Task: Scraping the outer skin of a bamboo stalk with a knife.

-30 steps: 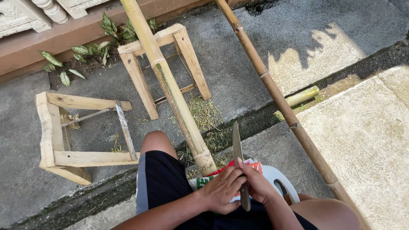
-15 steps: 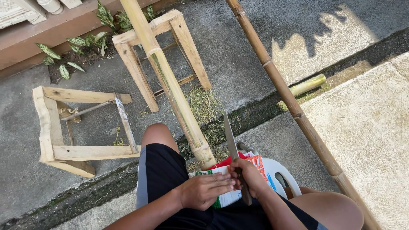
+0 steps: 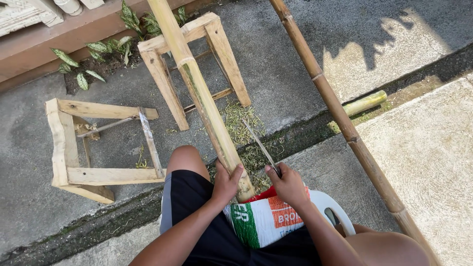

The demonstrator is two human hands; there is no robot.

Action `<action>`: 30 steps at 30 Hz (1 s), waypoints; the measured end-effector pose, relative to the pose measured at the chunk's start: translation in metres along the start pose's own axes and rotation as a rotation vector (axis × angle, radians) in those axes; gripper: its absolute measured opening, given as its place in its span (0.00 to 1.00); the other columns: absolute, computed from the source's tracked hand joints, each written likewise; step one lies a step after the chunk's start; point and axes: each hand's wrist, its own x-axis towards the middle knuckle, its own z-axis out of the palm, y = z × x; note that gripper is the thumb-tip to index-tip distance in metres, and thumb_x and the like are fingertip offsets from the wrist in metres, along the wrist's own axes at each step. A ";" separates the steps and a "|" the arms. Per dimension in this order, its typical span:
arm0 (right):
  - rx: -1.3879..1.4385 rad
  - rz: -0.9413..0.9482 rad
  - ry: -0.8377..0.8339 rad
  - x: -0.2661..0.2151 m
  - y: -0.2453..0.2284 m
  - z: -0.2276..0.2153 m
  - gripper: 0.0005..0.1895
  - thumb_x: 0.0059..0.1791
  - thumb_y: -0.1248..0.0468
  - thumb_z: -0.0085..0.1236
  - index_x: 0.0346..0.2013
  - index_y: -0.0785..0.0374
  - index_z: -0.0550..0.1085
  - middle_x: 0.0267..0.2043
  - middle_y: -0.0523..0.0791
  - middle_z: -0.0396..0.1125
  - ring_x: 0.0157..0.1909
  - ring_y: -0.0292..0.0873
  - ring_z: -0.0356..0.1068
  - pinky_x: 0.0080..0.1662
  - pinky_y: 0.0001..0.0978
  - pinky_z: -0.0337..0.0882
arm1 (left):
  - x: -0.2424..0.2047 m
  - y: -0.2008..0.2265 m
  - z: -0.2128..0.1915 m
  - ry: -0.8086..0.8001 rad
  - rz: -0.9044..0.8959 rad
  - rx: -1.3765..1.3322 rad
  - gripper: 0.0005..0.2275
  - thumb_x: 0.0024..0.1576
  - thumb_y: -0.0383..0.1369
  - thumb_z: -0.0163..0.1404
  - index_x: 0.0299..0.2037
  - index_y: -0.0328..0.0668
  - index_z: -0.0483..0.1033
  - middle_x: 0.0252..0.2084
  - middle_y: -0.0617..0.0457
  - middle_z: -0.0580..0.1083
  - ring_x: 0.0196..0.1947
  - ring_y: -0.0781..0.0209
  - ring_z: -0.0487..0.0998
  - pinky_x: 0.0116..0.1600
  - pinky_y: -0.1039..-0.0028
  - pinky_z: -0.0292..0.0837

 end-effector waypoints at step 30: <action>-0.463 -0.428 0.017 0.015 0.004 0.027 0.41 0.44 0.25 0.45 0.15 0.61 0.72 0.12 0.47 0.65 0.16 0.51 0.68 0.27 0.47 0.71 | 0.009 0.099 -0.059 -0.015 0.498 1.013 0.23 0.64 0.46 0.40 0.55 0.31 0.72 0.57 0.38 0.70 0.64 0.39 0.65 0.67 0.38 0.52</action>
